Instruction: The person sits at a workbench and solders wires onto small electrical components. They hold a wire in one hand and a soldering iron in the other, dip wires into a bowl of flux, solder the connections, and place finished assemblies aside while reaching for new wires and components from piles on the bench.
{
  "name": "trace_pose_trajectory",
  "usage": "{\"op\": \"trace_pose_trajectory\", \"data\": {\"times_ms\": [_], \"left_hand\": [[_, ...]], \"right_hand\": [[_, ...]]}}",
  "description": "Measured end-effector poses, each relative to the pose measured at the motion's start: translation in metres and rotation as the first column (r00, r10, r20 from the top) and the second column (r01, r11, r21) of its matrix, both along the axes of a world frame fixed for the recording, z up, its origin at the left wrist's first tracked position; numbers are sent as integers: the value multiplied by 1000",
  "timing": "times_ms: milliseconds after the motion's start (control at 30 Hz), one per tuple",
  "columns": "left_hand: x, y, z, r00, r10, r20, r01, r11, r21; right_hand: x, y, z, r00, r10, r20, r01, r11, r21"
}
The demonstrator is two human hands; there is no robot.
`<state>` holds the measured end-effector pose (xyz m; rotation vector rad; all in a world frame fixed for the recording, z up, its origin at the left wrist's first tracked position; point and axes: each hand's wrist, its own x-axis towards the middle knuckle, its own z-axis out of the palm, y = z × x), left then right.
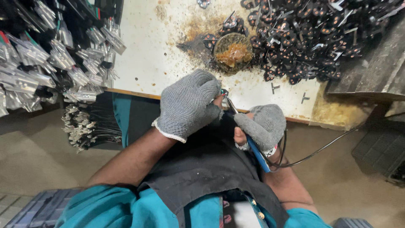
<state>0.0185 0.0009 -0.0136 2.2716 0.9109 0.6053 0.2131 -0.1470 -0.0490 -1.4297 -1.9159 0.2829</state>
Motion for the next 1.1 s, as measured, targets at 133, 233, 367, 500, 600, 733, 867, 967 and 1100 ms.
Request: {"op": "trace_pose_trajectory", "data": {"times_ms": [133, 233, 367, 500, 600, 733, 867, 967, 1100], "left_hand": [[-1, 0, 3, 1000, 15, -3, -15, 1000, 17], [-1, 1, 7, 1000, 23, -2, -23, 999, 39], [0, 1, 12, 999, 20, -30, -20, 1000, 2], [0, 0, 12, 1000, 18, 19, -18, 999, 35], [-1, -1, 9, 998, 18, -52, -18, 1000, 19], [-2, -4, 6, 1000, 10, 17, -11, 999, 44], [-1, -6, 6, 1000, 10, -16, -10, 1000, 27], [-1, -7, 6, 1000, 12, -19, -12, 999, 37], [-1, -7, 5, 1000, 20, -12, -20, 999, 26]], "right_hand": [[-11, 0, 25, 981, -144, -132, 156, 984, 82], [-20, -2, 40, 948, -288, -138, 297, 954, 50], [-20, 4, 35, 941, -337, -15, 337, 939, 75], [-16, 3, 26, 929, -369, -14, 369, 925, 94], [-16, -3, 27, 918, -388, 79, 385, 922, 45], [-12, -5, 29, 945, -328, -1, 326, 940, 96], [-6, -5, 29, 976, -219, -1, 218, 970, 106], [-8, -8, 29, 982, -186, 4, 186, 981, 53], [-13, -6, 32, 967, -210, -146, 222, 972, 75]]}}
